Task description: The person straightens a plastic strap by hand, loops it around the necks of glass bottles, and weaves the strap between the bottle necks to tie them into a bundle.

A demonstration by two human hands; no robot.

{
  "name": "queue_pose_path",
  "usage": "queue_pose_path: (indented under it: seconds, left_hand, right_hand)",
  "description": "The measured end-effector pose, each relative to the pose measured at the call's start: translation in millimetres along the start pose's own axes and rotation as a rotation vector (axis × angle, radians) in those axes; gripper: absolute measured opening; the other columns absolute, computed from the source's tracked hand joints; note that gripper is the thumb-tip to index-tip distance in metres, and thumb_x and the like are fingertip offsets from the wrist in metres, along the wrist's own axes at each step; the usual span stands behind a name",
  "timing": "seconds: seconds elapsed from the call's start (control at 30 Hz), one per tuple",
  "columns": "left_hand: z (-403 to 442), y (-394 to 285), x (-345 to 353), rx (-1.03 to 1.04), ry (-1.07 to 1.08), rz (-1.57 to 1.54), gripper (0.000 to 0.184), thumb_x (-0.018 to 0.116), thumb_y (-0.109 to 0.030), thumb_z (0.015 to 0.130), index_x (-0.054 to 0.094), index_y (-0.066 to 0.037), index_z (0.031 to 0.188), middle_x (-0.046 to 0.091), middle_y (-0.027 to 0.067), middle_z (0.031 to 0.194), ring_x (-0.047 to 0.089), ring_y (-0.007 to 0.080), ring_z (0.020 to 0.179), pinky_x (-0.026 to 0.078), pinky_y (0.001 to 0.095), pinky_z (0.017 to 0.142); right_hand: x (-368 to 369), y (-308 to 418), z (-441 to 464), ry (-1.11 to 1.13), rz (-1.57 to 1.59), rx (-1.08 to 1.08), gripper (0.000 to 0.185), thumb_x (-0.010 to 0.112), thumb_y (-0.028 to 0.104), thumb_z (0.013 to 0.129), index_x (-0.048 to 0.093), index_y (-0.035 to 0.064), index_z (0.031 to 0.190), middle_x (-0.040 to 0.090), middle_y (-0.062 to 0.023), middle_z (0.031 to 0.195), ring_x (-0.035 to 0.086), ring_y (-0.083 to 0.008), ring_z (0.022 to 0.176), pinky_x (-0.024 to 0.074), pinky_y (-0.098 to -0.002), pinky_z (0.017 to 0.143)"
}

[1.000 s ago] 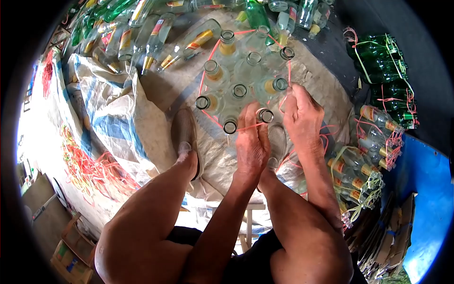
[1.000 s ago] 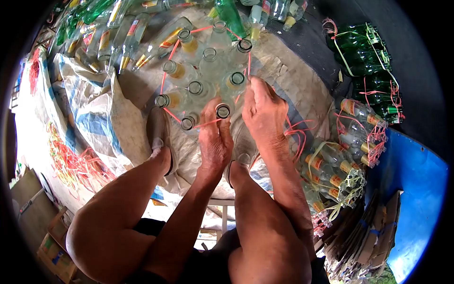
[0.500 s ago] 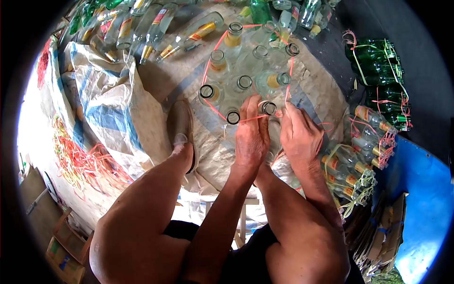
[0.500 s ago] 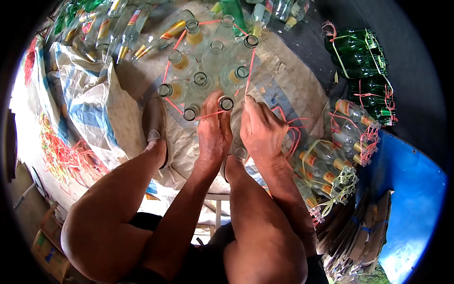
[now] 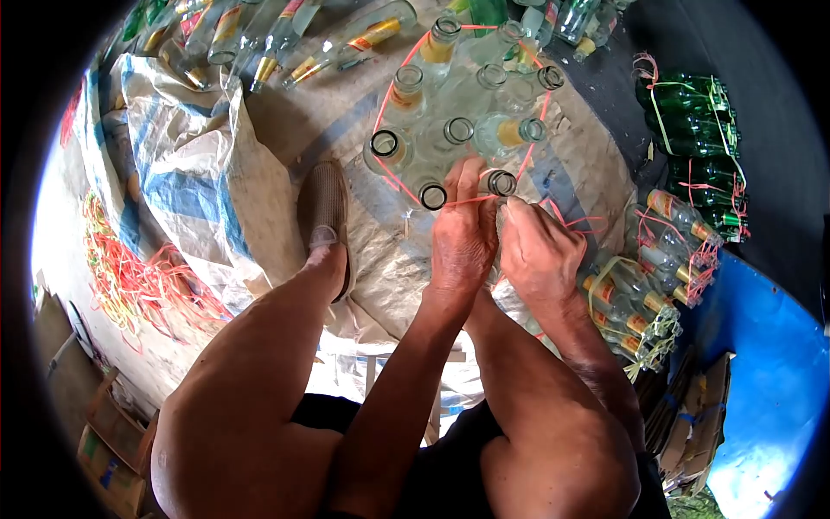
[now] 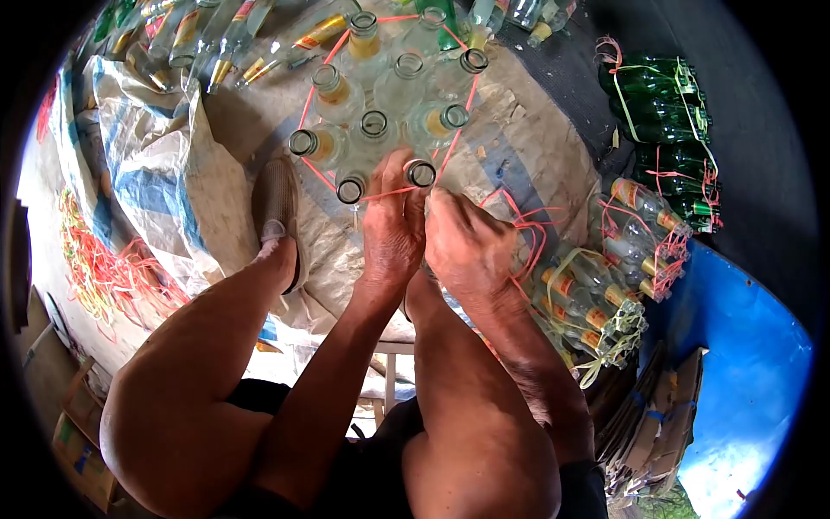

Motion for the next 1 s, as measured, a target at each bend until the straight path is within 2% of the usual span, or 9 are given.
queue_pose_path:
  seconds: [0.03,0.13,0.43,0.53,0.73,0.83,0.93,1.0]
  left_hand:
    - [-0.3,1.0,-0.7,-0.013,-0.002,-0.022,0.039,0.061,-0.006,0.1,0.052,-0.002,0.138,0.058,0.0236,0.136,0.058,0.0436,0.122,0.05,0.0464,0.099]
    - [0.9,-0.5,-0.8,0.047,-0.015,0.03,0.052,0.064,0.002,0.094,0.048,-0.006,0.143,0.055,0.0243,0.139,0.06,0.0458,0.12,0.054,0.0468,0.093]
    - [0.0,3.6,1.1,0.03,-0.024,-0.003,0.052,0.065,0.001,0.094,0.049,-0.006,0.143,0.055,0.0227,0.139,0.061,0.0442,0.118,0.054,0.045,0.091]
    - [-0.6,1.2,-0.9,0.031,-0.029,0.016,0.052,0.064,0.002,0.094,0.048,-0.006,0.143,0.056,0.0217,0.139,0.062,0.043,0.116,0.055,0.0439,0.089]
    - [-0.2,2.7,0.6,-0.048,0.007,-0.035,0.052,0.065,0.001,0.094,0.048,-0.005,0.143,0.056,0.0218,0.137,0.063,0.0421,0.115,0.054,0.0432,0.089]
    - [-0.7,0.8,-1.6,-0.037,0.001,-0.003,0.053,0.065,0.001,0.093,0.048,-0.005,0.142,0.056,0.0216,0.136,0.063,0.0421,0.114,0.053,0.043,0.089]
    - [0.0,0.9,-1.9,-0.054,0.004,-0.01,0.056,0.066,-0.001,0.091,0.047,-0.005,0.143,0.055,0.0222,0.137,0.062,0.0444,0.112,0.053,0.0439,0.089]
    - [1.1,-2.2,-3.1,-0.097,0.029,-0.031,0.052,0.065,-0.006,0.093,0.049,-0.007,0.142,0.056,0.0195,0.138,0.059,0.0397,0.121,0.051,0.0428,0.096]
  right_hand:
    - [0.0,2.4,2.2,0.011,0.001,0.009,0.014,0.07,0.0,0.085,0.067,0.0031,0.098,0.07,-0.0107,0.08,0.069,-0.0286,0.064,0.0539,-0.037,0.055]
    - [2.9,1.8,1.7,0.036,0.034,0.041,0.013,0.07,0.0,0.086,0.066,0.0029,0.098,0.07,-0.0113,0.08,0.069,-0.0297,0.064,0.0538,-0.0378,0.055]
    - [5.3,6.5,4.2,-0.005,0.115,0.05,0.014,0.071,0.001,0.085,0.068,0.0005,0.098,0.071,-0.0123,0.08,0.07,-0.0303,0.064,0.0542,-0.0384,0.055]
    - [2.9,11.6,8.4,0.105,0.094,0.082,0.014,0.071,-0.002,0.089,0.069,-0.0033,0.102,0.07,-0.0176,0.081,0.07,-0.0334,0.068,0.0544,-0.0377,0.06]
    - [3.7,23.5,10.3,0.231,0.03,0.007,0.012,0.071,0.0,0.087,0.066,0.0006,0.097,0.069,-0.0141,0.08,0.068,-0.031,0.065,0.0528,-0.0385,0.057]
    - [2.0,32.3,17.7,0.256,0.034,-0.059,0.013,0.071,-0.002,0.085,0.063,0.0026,0.094,0.066,-0.0128,0.078,0.067,-0.0318,0.064,0.0517,-0.0408,0.056]
    - [5.9,37.2,25.6,0.376,0.018,-0.101,0.012,0.069,-0.001,0.084,0.06,0.0039,0.089,0.063,-0.012,0.074,0.066,-0.0335,0.063,0.051,-0.0426,0.054]
    - [8.4,40.5,33.9,0.438,0.011,-0.137,0.012,0.069,0.002,0.082,0.06,0.0036,0.089,0.064,-0.0115,0.074,0.068,-0.0312,0.062,0.0515,-0.043,0.053]
Point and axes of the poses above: each hand's wrist, its own z-axis towards the middle knuckle, its own x-axis out of the palm, y = z × x, the point moved 9 cm from there along z, towards the middle knuckle
